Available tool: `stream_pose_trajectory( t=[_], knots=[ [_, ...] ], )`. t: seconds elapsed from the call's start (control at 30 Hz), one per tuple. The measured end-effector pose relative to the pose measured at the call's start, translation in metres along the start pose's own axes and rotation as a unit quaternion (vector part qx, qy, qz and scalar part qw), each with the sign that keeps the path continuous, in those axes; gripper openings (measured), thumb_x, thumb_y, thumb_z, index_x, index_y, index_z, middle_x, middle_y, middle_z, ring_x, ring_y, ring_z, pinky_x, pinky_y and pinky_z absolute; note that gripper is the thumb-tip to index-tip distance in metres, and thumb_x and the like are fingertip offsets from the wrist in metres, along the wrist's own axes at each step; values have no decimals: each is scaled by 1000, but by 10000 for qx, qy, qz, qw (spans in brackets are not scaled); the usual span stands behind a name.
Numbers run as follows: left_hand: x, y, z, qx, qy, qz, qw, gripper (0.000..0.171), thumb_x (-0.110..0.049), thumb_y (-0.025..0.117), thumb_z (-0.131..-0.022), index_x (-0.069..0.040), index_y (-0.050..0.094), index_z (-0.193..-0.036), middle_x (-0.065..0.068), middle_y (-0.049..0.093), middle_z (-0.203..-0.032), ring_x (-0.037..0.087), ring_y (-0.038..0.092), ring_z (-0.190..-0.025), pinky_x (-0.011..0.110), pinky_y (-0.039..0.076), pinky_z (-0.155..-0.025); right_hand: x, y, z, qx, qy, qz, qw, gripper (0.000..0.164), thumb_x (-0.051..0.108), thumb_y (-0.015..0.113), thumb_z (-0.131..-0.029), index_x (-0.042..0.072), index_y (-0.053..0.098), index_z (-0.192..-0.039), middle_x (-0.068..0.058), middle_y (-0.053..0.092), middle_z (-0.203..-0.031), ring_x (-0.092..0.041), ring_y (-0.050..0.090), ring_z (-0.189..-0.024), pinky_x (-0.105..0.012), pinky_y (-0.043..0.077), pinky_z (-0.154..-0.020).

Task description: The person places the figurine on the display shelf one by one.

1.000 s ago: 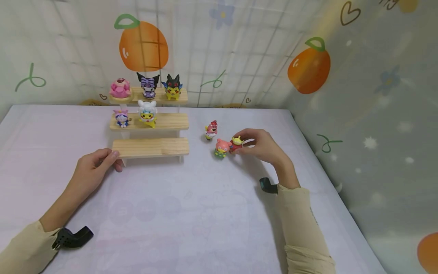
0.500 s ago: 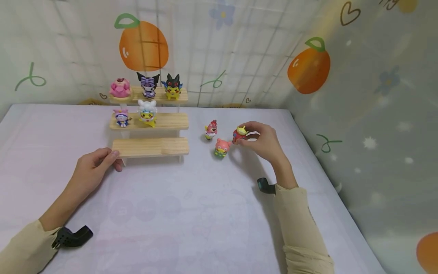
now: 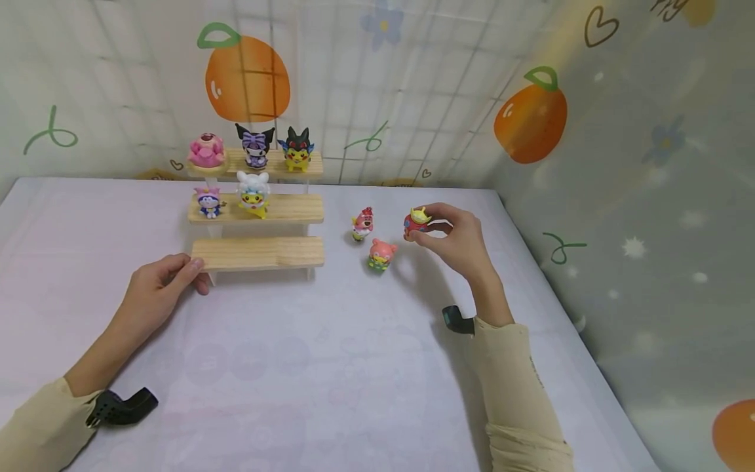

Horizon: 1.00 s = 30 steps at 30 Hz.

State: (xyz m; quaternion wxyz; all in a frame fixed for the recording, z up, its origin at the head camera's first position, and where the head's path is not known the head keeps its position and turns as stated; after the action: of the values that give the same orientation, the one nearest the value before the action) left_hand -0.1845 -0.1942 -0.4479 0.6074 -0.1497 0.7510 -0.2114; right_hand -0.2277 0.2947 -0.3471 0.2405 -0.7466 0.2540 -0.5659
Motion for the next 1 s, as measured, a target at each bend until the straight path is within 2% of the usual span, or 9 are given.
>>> stream_pose_trajectory(
  t=[0.13,0.27,0.47,0.6,0.7,1.0],
  knots=[
    [1,0,1,-2,-23,-15,10000,39,-40,54,-111,-10,74,-97,4,75,-83,7,59,-91,14,38,-83,13,1,1,-202,-189,-63,9996,40,15,84,-90,5,72,-127,-11,73,-122,-25,73,-101,-27,57,-98],
    [2,-1,2,-16,-42,-66,10000,38,-40,55,-111,-10,74,-98,3,75,-83,8,59,-90,15,38,-82,32,5,1,-304,-440,-254,9982,42,12,84,-90,2,71,-128,-13,72,-123,-28,71,-104,-27,57,-98],
    [3,-3,1,-18,10,-14,10000,36,-38,55,-111,-10,74,-99,4,75,-83,7,59,-91,14,38,-82,58,14,0,1,-777,-582,9953,41,8,85,-88,0,71,-126,-13,72,-121,-27,73,-103,-25,56,-97],
    [3,-1,0,-50,71,58,9999,36,-37,55,-111,-9,74,-98,4,75,-83,6,59,-90,13,38,-83,72,23,-4,108,-1000,-750,9921,39,7,85,-87,0,72,-123,-11,73,-119,-27,72,-102,-31,56,-99],
    [1,1,0,-63,103,80,9999,36,-37,55,-111,-10,74,-96,4,75,-82,6,60,-91,13,38,-83,82,31,-7,156,-1018,-827,9912,39,8,86,-87,0,72,-123,-11,73,-119,-27,72,-103,-38,56,-101],
    [2,2,0,-59,72,2,10000,36,-38,55,-111,-10,74,-99,3,76,-83,7,59,-91,14,38,-83,111,62,-19,249,-1030,-981,9895,45,10,86,-87,0,70,-128,-12,72,-123,-23,74,-104,-33,59,-94]
  ],
)
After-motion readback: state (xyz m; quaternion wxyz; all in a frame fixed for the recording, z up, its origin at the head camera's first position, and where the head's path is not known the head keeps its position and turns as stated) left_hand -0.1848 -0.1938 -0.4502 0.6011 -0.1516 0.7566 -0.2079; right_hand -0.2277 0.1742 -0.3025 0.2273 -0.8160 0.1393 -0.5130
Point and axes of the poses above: each hand's wrist, its own z-axis away from the middle knuckle, its own y-axis out of the palm, x = y × z, the point moved 3 cm from there along -z, towards the middle knuckle
